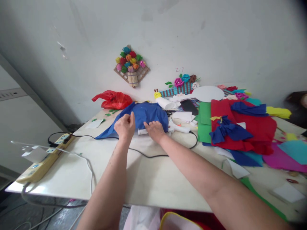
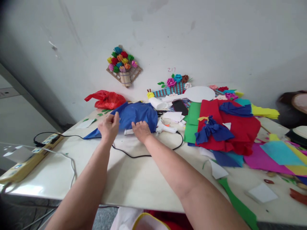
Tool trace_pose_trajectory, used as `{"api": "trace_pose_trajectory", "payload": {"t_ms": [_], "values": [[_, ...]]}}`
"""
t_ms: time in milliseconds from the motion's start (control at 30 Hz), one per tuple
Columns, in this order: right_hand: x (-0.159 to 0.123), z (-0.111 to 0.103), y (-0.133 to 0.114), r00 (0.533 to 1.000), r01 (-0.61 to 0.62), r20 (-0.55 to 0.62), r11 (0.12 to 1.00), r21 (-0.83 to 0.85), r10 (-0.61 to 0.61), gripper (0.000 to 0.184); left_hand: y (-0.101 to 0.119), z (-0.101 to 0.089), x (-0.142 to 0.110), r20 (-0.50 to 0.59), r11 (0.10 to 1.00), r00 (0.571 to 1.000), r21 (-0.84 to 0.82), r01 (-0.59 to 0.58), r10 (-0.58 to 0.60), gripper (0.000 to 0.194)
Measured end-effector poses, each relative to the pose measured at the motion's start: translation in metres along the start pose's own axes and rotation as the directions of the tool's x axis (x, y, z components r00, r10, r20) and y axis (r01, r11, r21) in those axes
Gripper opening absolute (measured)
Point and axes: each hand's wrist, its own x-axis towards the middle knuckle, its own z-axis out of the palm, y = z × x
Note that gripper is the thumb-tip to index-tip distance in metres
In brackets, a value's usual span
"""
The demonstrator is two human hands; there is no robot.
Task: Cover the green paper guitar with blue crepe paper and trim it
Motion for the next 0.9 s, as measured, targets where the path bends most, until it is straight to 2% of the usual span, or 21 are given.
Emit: {"api": "trace_pose_trajectory", "payload": {"t_ms": [67,100,167,267,333,367,467,600,667,733,900], "values": [[0.0,0.001,-0.001,1.0,-0.001,-0.001,1.0,-0.008,0.001,0.042,-0.005,0.009,-0.002,0.124,0.99,0.99,-0.13,-0.048,0.064,0.018],[0.001,0.001,-0.001,1.0,-0.001,-0.003,1.0,-0.014,0.001,0.042,-0.009,0.014,-0.001,0.227,0.984,0.97,-0.17,-0.05,0.089,0.018],[0.001,0.002,-0.001,1.0,0.002,-0.004,1.0,-0.025,-0.002,0.04,-0.021,0.022,0.002,0.408,0.989,0.908,-0.14,-0.04,0.095,0.024],[0.001,0.003,-0.002,1.0,0.009,-0.003,1.0,-0.029,-0.009,0.036,-0.039,0.028,0.009,0.538,0.994,0.841,-0.044,0.098,-0.059,0.032],[0.001,0.004,-0.003,1.0,0.009,-0.007,1.0,-0.023,-0.009,0.035,-0.05,0.027,0.013,0.537,0.985,0.833,-0.027,0.173,-0.132,0.033],[0.0,0.004,-0.003,1.0,0.009,-0.008,1.0,-0.02,-0.009,0.035,-0.054,0.026,0.014,0.553,0.984,0.823,-0.029,0.175,-0.13,0.033],[-0.001,0.002,-0.004,1.0,0.003,0.012,1.0,-0.014,-0.003,0.036,-0.063,0.022,0.015,0.603,0.994,0.795,-0.03,0.104,-0.065,0.032],[-0.002,0.002,-0.002,0.999,-0.014,0.032,1.0,0.002,0.014,0.036,-0.066,0.02,0.013,0.55,0.99,0.83,-0.04,0.133,-0.089,0.029],[-0.003,0.003,0.0,0.999,-0.016,0.028,1.0,0.01,0.015,0.036,-0.064,0.018,0.011,0.546,0.988,0.831,-0.039,0.15,-0.104,0.03],[-0.003,0.004,0.003,1.0,0.0,0.023,1.0,0.013,0.0,0.033,-0.062,0.014,0.009,0.582,0.996,0.811,-0.017,0.092,-0.065,0.033],[-0.005,0.003,0.01,0.998,0.065,0.014,0.998,0.013,-0.065,0.028,-0.058,0.008,0.002,0.664,0.983,0.734,-0.006,-0.185,0.142,0.033]]}}
